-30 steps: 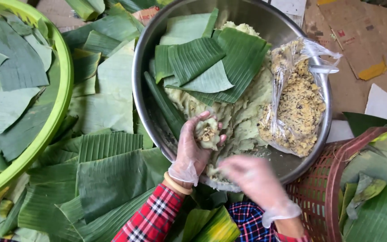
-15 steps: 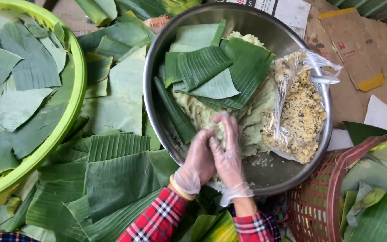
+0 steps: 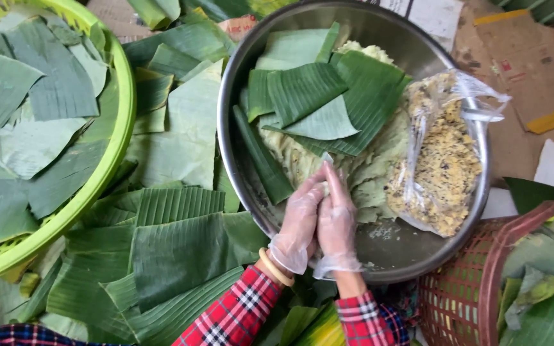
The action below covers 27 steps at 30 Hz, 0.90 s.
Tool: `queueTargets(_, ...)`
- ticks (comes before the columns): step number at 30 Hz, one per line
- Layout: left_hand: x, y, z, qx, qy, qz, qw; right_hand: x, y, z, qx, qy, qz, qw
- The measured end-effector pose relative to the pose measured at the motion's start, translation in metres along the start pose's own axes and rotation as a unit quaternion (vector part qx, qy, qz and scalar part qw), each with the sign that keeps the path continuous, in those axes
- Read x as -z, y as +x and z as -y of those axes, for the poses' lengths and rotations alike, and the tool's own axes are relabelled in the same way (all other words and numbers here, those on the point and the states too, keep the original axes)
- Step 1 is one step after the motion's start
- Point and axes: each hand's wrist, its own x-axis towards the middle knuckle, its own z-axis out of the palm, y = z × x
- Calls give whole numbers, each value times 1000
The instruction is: Wrapping portions of dough in banana leaves to prepare traditional food items.
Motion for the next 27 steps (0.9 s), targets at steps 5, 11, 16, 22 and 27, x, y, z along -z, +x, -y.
queueTargets(5,-4,0,-24,0,-144,-12,990,31,-3,-5,-30,-8,-36,999)
queueTargets(11,1,5,-16,33,-207,26,978,12,-11,-21,113,-201,-136,963)
queueTargets(16,2,3,-14,-9,-151,-4,989,37,1,-11,81,-234,-45,968)
queueTargets(22,-11,-30,-39,-37,-83,178,980,10,-16,-57,187,-226,-87,952)
queueTargets(27,-17,-65,-61,-65,197,244,947,3,-31,-16,-133,144,-153,969)
